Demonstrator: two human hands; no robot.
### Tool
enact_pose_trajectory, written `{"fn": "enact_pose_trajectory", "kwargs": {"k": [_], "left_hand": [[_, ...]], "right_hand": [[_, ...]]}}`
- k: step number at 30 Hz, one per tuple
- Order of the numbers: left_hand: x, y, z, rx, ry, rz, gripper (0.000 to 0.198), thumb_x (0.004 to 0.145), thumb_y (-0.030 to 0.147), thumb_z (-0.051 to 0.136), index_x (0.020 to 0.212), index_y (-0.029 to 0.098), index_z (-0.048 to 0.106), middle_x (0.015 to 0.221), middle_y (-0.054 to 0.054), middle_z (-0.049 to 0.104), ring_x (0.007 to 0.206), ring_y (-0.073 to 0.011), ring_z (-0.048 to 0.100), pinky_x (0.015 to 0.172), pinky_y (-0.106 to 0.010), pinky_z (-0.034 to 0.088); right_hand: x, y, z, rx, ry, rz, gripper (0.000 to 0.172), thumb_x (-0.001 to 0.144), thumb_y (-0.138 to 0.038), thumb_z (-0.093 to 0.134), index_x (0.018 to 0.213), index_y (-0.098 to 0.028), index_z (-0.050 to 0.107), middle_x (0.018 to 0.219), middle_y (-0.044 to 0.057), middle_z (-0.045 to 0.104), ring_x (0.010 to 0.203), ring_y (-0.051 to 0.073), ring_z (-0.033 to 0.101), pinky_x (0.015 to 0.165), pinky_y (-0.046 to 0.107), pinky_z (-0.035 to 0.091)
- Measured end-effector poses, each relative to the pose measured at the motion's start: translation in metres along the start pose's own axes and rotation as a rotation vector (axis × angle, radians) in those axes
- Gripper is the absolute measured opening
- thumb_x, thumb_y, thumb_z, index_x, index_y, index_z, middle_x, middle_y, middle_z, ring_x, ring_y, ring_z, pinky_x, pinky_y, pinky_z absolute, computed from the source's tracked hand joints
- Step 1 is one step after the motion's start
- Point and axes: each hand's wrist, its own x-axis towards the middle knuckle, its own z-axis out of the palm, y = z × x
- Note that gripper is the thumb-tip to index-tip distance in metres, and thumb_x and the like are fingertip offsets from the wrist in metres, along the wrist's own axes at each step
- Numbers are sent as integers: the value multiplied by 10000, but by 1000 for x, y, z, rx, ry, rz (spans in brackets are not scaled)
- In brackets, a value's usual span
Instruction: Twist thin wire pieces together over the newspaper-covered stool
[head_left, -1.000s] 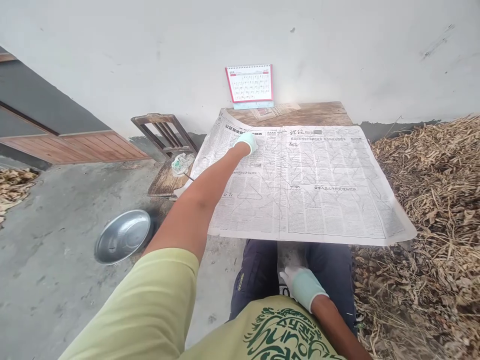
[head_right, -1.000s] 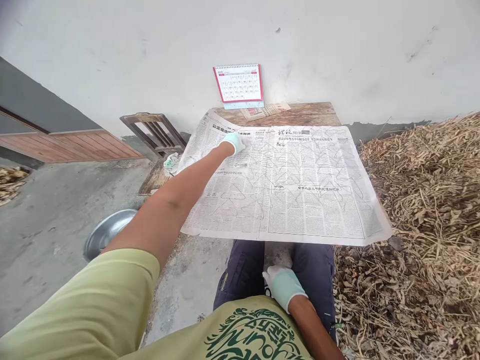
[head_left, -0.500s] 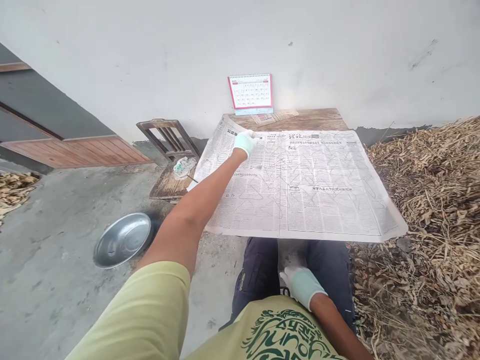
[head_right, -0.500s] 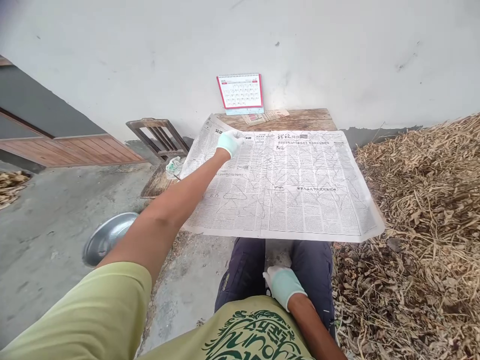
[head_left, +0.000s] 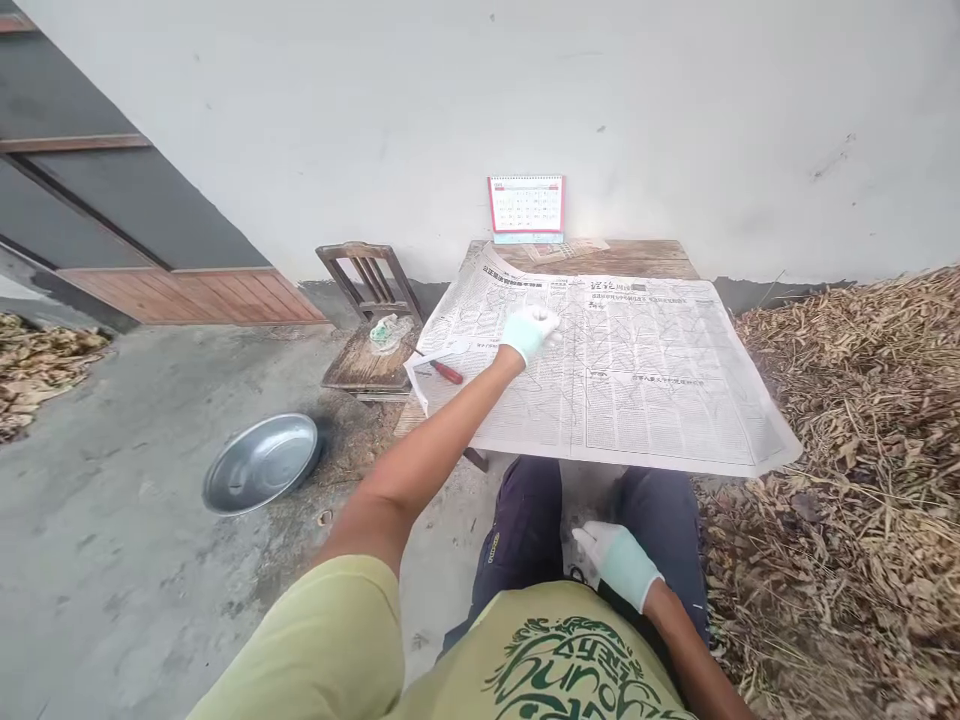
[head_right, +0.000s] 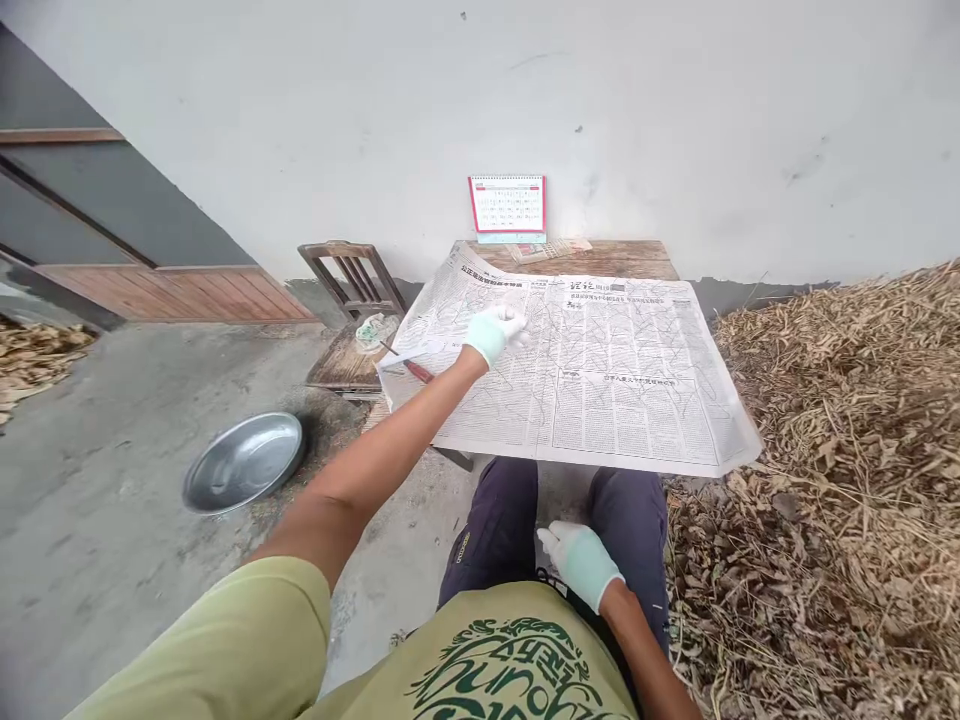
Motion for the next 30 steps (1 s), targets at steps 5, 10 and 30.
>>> {"fn": "enact_pose_trajectory", "kwargs": {"k": [5, 10, 30], "left_hand": [[-63, -8, 8, -48, -127, -59, 169, 861, 238, 740, 825, 164, 593, 716, -47, 719, 679, -138, 689, 639, -251, 511], [-113, -15, 7, -65, -219, -145, 185, 871, 265, 744, 835, 148, 605, 714, -50, 727, 621, -119, 675, 612, -240, 518], [-247, -54, 29, 75, -550, -267, 78, 847, 235, 648, 870, 169, 683, 741, 7, 714, 638, -114, 669, 624, -226, 508]], "right_hand": [[-32, -11, -30, 478, 147, 42, 513, 1027, -523, 359, 710, -208, 612, 642, 28, 654, 636, 169, 630, 693, 273, 467], [-59, -27, -77, 586, 261, 69, 473, 996, -521, 417, 700, -217, 624, 660, 21, 653, 650, 168, 614, 703, 271, 485], [-63, -33, -77, 621, 350, 118, 407, 937, -508, 499, 1023, -184, 729, 900, 90, 758, 799, 210, 703, 807, 318, 586]]}}
